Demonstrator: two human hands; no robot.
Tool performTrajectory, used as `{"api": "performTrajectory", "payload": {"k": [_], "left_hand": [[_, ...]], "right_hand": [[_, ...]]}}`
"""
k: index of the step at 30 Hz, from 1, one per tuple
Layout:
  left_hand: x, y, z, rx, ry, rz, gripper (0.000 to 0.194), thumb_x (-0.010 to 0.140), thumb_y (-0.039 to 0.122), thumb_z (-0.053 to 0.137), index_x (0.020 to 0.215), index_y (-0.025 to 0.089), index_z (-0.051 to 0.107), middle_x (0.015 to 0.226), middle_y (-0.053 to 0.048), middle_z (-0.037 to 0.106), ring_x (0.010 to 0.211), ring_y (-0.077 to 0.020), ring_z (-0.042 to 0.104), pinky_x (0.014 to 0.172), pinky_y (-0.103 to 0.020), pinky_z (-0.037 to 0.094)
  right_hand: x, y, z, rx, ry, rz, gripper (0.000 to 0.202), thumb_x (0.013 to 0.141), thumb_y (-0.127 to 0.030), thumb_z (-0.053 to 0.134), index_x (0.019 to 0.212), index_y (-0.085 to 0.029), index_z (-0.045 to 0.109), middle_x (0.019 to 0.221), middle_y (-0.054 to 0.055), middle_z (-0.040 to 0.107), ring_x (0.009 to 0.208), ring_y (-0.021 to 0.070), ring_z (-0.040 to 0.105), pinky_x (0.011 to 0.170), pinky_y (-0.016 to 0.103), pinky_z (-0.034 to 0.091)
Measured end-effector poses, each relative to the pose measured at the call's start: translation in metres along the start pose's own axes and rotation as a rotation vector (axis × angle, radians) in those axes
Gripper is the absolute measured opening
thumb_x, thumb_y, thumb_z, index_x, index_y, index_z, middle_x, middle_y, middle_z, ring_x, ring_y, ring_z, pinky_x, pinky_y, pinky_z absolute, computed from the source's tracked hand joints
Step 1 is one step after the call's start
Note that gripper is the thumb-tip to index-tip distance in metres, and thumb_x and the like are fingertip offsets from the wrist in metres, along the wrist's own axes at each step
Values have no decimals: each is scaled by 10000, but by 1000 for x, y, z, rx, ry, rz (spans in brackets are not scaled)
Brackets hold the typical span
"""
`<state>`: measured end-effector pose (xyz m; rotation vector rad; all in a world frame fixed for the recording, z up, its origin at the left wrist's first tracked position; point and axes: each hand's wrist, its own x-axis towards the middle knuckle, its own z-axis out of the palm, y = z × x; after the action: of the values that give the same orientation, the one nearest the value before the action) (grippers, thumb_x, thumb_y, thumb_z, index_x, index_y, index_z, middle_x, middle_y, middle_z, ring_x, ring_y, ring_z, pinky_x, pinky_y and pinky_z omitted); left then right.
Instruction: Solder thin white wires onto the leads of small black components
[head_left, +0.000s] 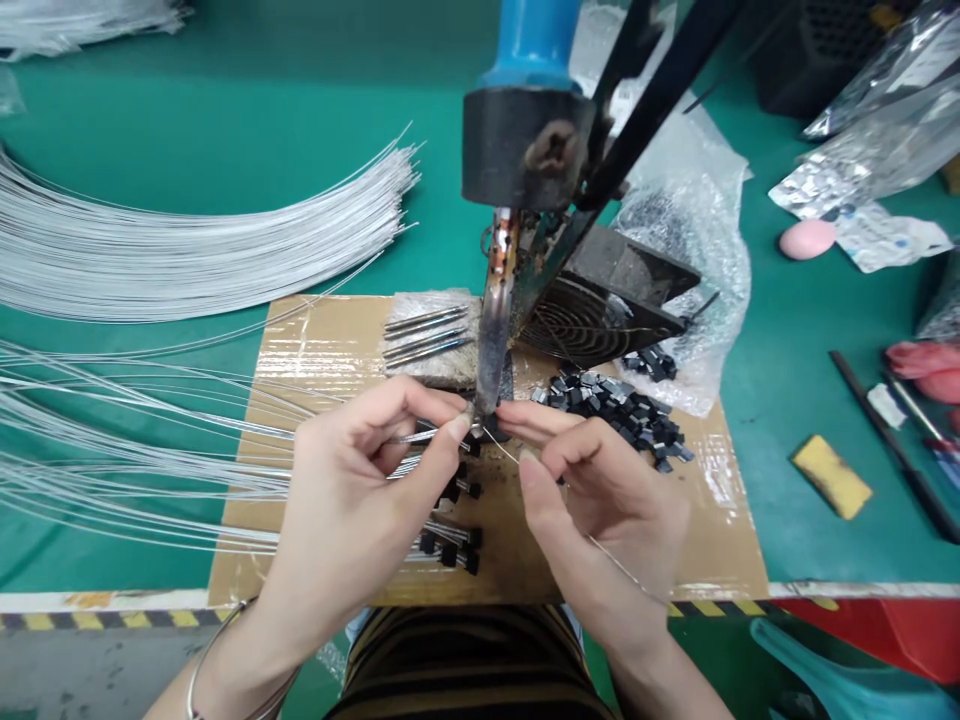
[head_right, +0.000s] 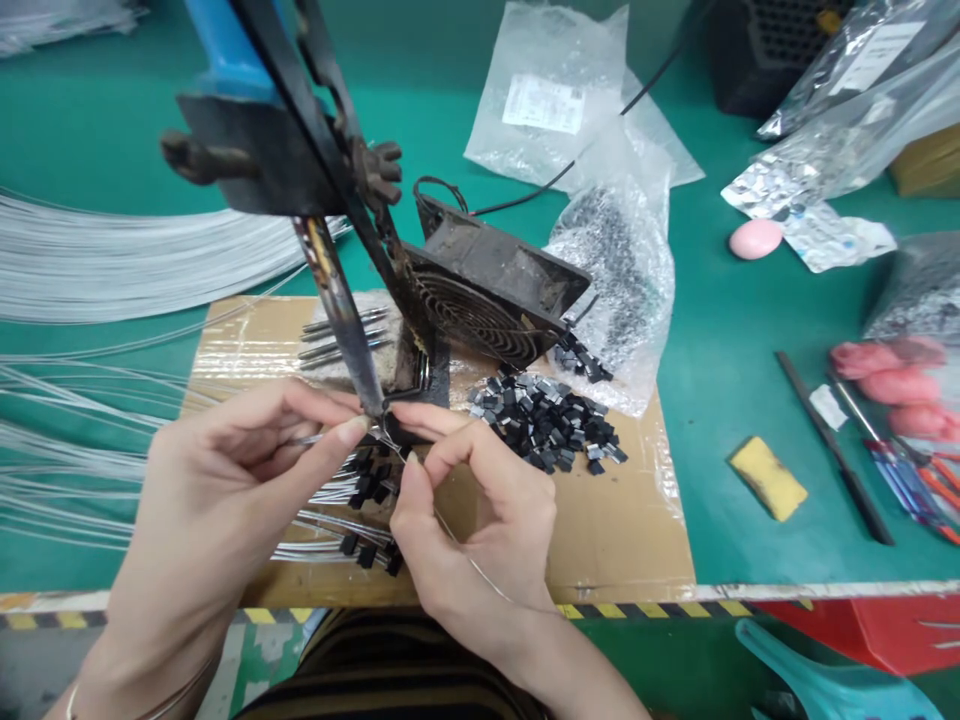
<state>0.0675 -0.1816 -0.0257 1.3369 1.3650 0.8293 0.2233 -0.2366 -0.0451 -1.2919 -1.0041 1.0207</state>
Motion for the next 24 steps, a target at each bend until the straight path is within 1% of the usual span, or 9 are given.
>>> {"api": "performTrajectory", "payload": {"k": [3,7,15,21,24], "left_hand": [[0,-1,1,-2,5,1,88,893,185,788,833,236,749,878,20,795,701,-116,673,577,-221,468],[-1,-1,1,3,12,3,79,888,191,791,835,233,750,924,8,809,704,-118,672,595,-225,486],[-1,-2,1,17,22,9,81,894,197,784,830,233,750,914,5,811,700,-128,685,566,-235,469],[-1,-3,1,-3,19,17,90,892,192,787,827,242,750,894,21,802,731,-122,701,607,-220,499],[-1,-3,1,1,18,12,92,895,191,788,830,245,752,890,26,793,733,-118,697,603,-220,491]], "right_hand": [[0,0,0,-19,7,-2,225,926,-53,671,809,-239,619,1212,58,806,1187,238,758,1065,424,605],[-1,1,1,-34,18,-6,222,932,-70,673,802,-241,618,1188,72,812,1219,261,745,1057,448,610],[-3,4,0,-10,18,-12,204,956,-87,673,834,-246,637,1212,55,801,1234,245,735,1086,440,590],[-4,4,1,-10,19,-16,208,961,-85,670,830,-243,632,1211,54,798,1223,238,738,1089,431,585],[-5,5,2,3,17,-20,209,962,-77,665,838,-243,634,1228,51,792,1220,233,737,1101,428,577]]}}
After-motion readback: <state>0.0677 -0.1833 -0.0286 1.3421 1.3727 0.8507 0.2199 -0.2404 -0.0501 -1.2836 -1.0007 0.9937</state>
